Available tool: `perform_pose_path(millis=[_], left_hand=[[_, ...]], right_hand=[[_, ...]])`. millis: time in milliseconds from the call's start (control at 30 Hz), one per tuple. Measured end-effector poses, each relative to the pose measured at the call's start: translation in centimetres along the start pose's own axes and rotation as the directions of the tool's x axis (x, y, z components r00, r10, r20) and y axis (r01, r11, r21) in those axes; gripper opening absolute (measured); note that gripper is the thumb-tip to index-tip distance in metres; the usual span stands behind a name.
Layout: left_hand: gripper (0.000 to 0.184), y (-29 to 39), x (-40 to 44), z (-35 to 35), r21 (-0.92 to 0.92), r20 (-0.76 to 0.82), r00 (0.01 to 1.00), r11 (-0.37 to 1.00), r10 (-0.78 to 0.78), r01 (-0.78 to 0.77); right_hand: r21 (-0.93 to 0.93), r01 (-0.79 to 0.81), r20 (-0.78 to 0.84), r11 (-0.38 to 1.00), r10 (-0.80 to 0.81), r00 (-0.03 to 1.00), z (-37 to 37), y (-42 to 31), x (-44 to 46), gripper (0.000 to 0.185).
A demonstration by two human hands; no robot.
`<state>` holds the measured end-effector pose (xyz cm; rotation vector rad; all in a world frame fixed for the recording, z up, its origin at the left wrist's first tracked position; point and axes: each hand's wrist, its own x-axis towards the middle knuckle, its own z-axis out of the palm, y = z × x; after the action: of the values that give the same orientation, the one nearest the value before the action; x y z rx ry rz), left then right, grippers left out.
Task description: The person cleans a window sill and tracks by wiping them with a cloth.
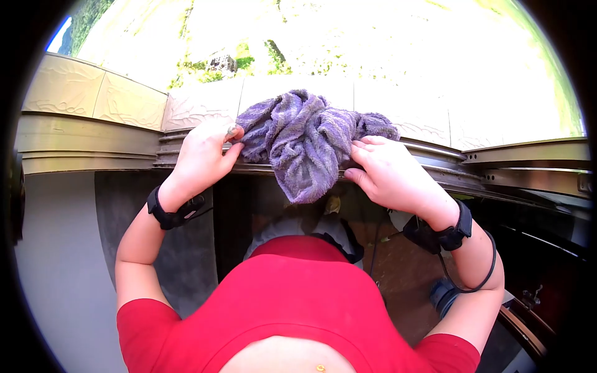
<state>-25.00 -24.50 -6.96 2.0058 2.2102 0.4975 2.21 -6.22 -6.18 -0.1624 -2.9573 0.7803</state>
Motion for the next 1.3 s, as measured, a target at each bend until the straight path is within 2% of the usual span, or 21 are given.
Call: perform_pose_path(millis=[67, 100, 133, 200, 233, 267, 300, 400, 533, 600, 667, 700, 733, 900, 1000, 1033, 1067, 1133, 1167, 1200, 1300], left_hand=[[0.01, 0.0, 0.6, -1.0, 0.299, -0.117, 0.991, 0.954, 0.068, -0.03], [0.012, -0.5, 1.0, -1.4, 0.351, -0.146, 0.986, 0.936, 0.086, -0.03], [0.014, -1.1, 1.2, -1.7, 0.402, -0.173, 0.979, 0.915, 0.107, -0.029], [0.016, -1.6, 0.9, -1.2, 0.377, -0.155, 0.979, 0.924, 0.132, -0.065], [0.016, -1.7, 0.5, -1.1, 0.205, -0.112, 0.983, 0.971, 0.146, -0.121], [0.016, -1.7, 0.1, -0.9, 0.023, -0.068, 0.983, 0.985, 0.169, -0.168], [0.015, -1.6, -0.2, -0.6, -0.019, -0.05, 0.986, 0.986, 0.162, -0.163], [0.015, -0.9, -0.5, -1.1, -0.102, 0.052, 0.998, 0.994, 0.036, -0.03], [0.025, -0.3, -0.4, -1.3, -0.075, 0.182, 0.983, 0.997, -0.006, 0.02], [0.031, -0.1, -0.6, -1.3, -0.082, 0.273, 0.961, 0.994, -0.051, 0.076], [0.038, 0.3, -1.1, -0.3, -0.379, 0.296, 0.955, 0.916, -0.013, 0.13], [0.043, 0.7, -1.3, 0.3, -0.277, 0.177, 0.98, 0.96, 0.092, -0.04], [0.043, 1.3, -1.3, 0.7, -0.233, 0.134, 0.986, 0.97, 0.104, -0.071], [0.036, 3.3, 0.3, 1.9, -0.36, 0.18, 0.975, 0.931, 0.128, -0.056], [0.031, 4.6, 1.2, 2.4, -0.361, 0.185, 0.971, 0.93, 0.151, -0.076], [0.03, 4.8, 1.2, 2.3, -0.347, 0.161, 0.975, 0.934, 0.152, -0.088], [0.03, 4.7, 1.3, 2.3, -0.345, 0.159, 0.975, 0.934, 0.152, -0.089], [0.032, 4.6, 1.3, 2.3, -0.321, 0.187, 0.975, 0.945, 0.124, -0.058], [0.025, 4.3, 0.8, 2.7, -0.329, 0.116, 0.985, 0.941, 0.124, -0.08], [0.025, 4.2, 0.6, 2.8, -0.323, 0.111, 0.987, 0.943, 0.121, -0.079], [0.031, 4.0, 0.0, 2.2, -0.17, 0.097, 0.989, 0.981, 0.108, -0.09]], right_hand=[[0.023, -0.117, 0.091, 0.993, 0.115, 0.989, -0.5, -0.3, 0.0, 0.025], [0.072, -0.079, 0.039, 0.994, 0.076, 0.996, -0.2, 0.3, -0.4, 0.028], [0.112, -0.12, 0.087, 0.986, 0.111, 0.99, -1.1, 0.1, -0.6, 0.034], [0.18, -0.222, 0.065, 0.958, 0.213, 0.975, -1.2, 0.9, -2.0, 0.038], [0.176, -0.221, 0.066, 0.959, 0.212, 0.975, -1.4, 0.8, -1.8, 0.038], [0.243, -0.316, 0.089, 0.917, 0.304, 0.949, -1.6, 0.7, -1.8, 0.039], [0.308, -0.41, 0.121, 0.858, 0.393, 0.912, -1.7, 0.5, -1.8, 0.04], [0.219, -0.378, 0.134, 0.899, 0.356, 0.925, -1.7, 0.1, -1.5, 0.039], [0.167, -0.312, 0.13, 0.935, 0.292, 0.947, -1.4, 0.0, -1.2, 0.048], [0.141, -0.372, 0.209, 0.918, 0.339, 0.917, -1.8, -0.7, -1.0, 0.054], [0.134, -0.325, 0.155, 0.936, 0.304, 0.94, -1.3, -0.7, -1.1, 0.06], [0.091, -0.335, 0.185, 0.938, 0.315, 0.931, -1.1, -0.8, -1.3, 0.067], [0.038, -0.316, 0.205, 0.948, 0.302, 0.931, -0.9, -1.1, -1.4, 0.071], [-0.04, -0.063, 0.064, 0.997, 0.065, 0.996, 1.1, -0.5, -1.8, 0.071], [0.093, -0.09, 0.088, 0.992, 0.082, 0.993, 0.9, -1.7, 0.2, 0.068], [0.051, -0.002, -0.005, 0.999, 0.003, 1.0, 1.5, -1.6, 0.5, 0.061], [0.049, -0.001, -0.006, 0.999, 0.001, 1.0, 1.2, -1.9, 1.1, 0.061], [0.064, -0.119, 0.169, 0.991, 0.107, 0.98, 0.2, -2.4, 1.9, 0.056], [0.085, -0.075, 0.1, 0.994, 0.066, 0.993, 0.7, -1.6, 1.8, 0.052], [0.101, -0.16, 0.177, 0.982, 0.14, 0.974, -0.1, -1.5, 1.8, 0.051], [0.314, -0.206, 0.101, 0.927, 0.184, 0.978, 0.2, -1.4, 1.2, 0.046]])
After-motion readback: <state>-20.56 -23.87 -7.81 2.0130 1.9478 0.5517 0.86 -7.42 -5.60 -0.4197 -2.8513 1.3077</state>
